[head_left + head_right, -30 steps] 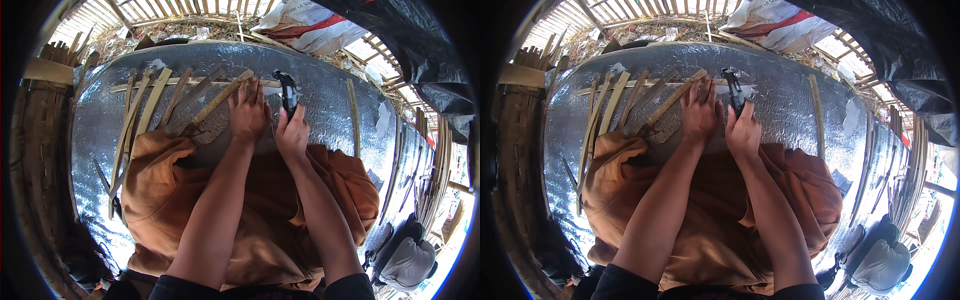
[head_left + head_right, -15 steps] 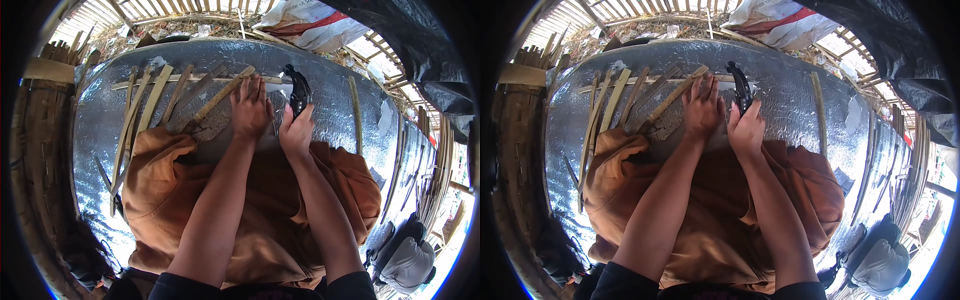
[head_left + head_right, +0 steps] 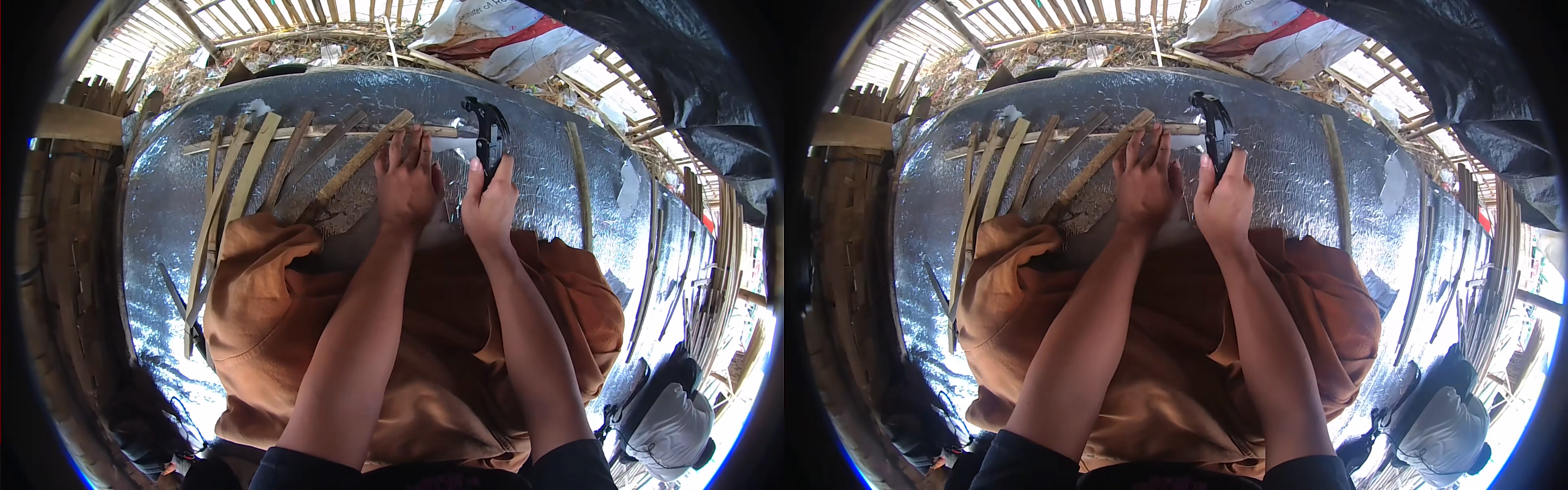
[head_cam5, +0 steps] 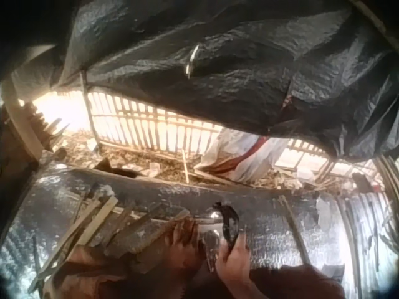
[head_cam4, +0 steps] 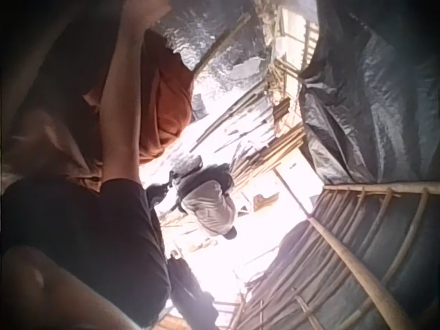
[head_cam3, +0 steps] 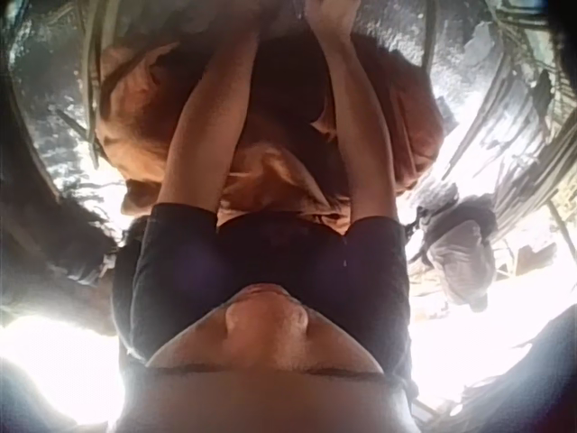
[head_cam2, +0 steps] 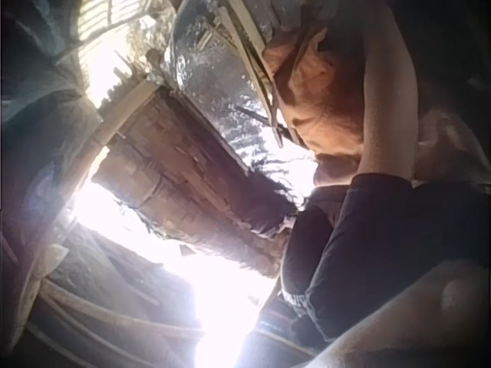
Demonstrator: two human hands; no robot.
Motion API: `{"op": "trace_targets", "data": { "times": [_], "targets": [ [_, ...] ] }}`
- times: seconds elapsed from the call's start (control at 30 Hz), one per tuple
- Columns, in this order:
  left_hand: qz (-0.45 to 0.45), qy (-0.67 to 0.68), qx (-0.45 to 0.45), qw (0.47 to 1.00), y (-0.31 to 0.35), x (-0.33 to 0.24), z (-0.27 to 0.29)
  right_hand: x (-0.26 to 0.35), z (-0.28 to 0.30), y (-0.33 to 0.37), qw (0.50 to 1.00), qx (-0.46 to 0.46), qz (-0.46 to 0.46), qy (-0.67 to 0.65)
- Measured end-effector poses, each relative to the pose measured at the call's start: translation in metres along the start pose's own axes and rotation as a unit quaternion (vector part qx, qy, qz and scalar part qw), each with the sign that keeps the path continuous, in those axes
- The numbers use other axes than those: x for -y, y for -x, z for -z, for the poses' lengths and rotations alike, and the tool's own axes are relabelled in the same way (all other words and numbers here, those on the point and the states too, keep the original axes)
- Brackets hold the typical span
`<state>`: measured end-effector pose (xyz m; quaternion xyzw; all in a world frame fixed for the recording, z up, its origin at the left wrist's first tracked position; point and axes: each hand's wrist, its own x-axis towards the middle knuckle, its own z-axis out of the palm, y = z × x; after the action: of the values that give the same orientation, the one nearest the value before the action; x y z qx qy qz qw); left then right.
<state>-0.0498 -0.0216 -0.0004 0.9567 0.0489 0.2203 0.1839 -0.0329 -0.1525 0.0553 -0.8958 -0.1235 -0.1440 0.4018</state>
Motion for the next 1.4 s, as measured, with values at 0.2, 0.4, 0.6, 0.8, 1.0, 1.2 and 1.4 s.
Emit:
{"op": "trace_targets", "data": {
  "times": [0.2, 0.4, 0.6, 0.8, 1.0, 1.2, 1.4],
  "targets": [
    [0.040, -0.055, 0.003, 0.998, -0.020, -0.007, -0.003, -0.034, -0.013, 0.001, 0.991, 0.014, -0.133, 0.011],
    [-0.012, -0.141, 0.048, 0.989, -0.044, -0.006, 0.006, -0.038, -0.019, 0.001, 0.988, -0.006, -0.155, -0.012],
    [-0.098, -0.216, 0.095, 0.967, -0.060, 0.002, 0.009, -0.037, -0.018, -0.002, 0.982, 0.017, -0.188, 0.007],
    [-0.205, -0.236, 0.069, 0.947, -0.067, 0.025, 0.012, -0.031, -0.018, -0.005, 0.979, 0.003, -0.205, -0.004],
    [-0.236, -0.203, 0.048, 0.949, -0.072, 0.028, 0.018, -0.036, -0.019, -0.005, 0.982, 0.003, -0.189, 0.004],
    [-0.226, -0.212, 0.046, 0.950, -0.073, 0.028, 0.019, -0.033, -0.019, -0.004, 0.979, 0.015, -0.204, 0.010],
    [-0.210, -0.222, 0.065, 0.950, -0.075, 0.031, 0.016, -0.039, -0.024, -0.003, 0.983, 0.007, -0.181, 0.020]
  ]
}}
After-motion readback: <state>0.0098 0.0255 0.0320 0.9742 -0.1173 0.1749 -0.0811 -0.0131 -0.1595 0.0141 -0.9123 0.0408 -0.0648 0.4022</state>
